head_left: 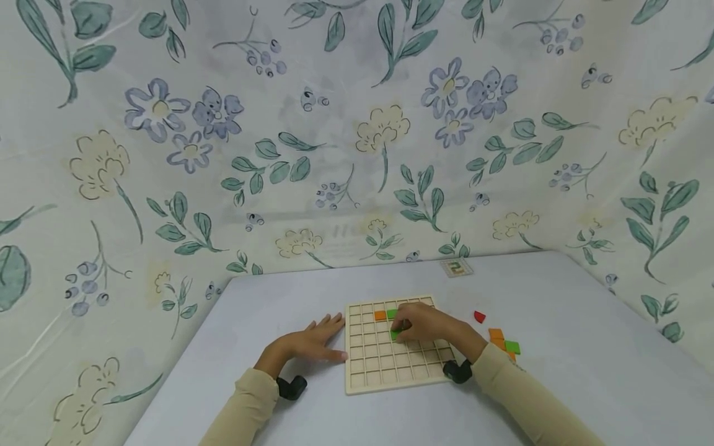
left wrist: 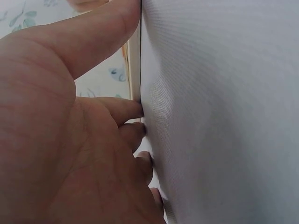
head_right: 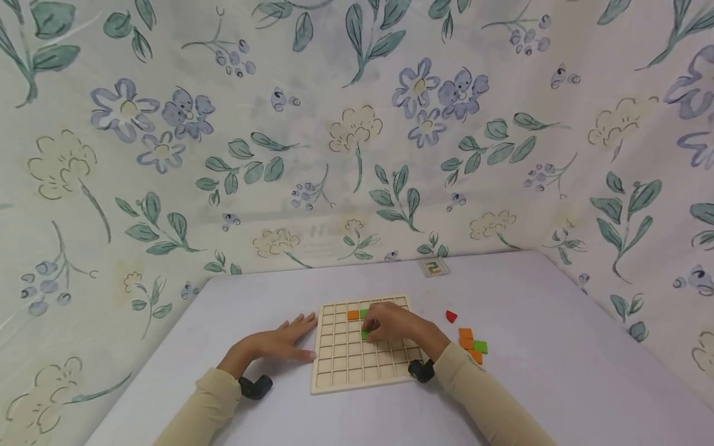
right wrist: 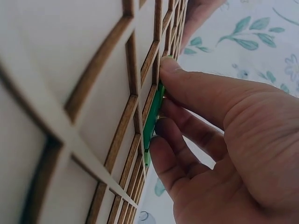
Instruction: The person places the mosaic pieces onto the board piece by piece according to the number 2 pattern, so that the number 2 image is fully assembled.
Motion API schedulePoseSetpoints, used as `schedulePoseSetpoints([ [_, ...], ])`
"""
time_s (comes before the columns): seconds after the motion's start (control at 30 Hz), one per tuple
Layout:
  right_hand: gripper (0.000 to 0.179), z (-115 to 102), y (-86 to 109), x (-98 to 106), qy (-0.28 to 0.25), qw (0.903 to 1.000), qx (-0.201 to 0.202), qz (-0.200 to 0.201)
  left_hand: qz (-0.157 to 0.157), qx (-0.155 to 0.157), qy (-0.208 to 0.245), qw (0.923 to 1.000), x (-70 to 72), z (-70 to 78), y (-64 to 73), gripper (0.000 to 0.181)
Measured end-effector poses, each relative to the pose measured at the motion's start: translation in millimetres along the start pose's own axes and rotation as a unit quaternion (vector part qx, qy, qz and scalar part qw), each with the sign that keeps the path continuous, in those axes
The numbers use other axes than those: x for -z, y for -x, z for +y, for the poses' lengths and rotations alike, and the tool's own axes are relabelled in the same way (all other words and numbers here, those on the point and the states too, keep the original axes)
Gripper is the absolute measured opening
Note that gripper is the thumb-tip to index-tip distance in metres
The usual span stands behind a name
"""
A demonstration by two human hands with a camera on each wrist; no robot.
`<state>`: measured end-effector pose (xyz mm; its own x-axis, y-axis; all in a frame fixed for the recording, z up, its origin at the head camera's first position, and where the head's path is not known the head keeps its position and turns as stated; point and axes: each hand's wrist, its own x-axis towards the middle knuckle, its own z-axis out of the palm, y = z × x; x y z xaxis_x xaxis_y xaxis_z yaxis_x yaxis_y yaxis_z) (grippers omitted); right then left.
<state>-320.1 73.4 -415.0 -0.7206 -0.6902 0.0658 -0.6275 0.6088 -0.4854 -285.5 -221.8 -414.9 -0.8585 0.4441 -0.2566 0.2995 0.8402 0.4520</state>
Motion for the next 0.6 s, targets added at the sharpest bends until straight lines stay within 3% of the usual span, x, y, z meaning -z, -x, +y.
schedulePoseSetpoints([
  [0.6, 0.016, -3.7, 0.5, 1.8, -0.003, 0.9999, -0.007, -0.013, 0.000, -0.004, 0.007, 1.0000, -1.1, -1.5, -1.4, 0.098],
])
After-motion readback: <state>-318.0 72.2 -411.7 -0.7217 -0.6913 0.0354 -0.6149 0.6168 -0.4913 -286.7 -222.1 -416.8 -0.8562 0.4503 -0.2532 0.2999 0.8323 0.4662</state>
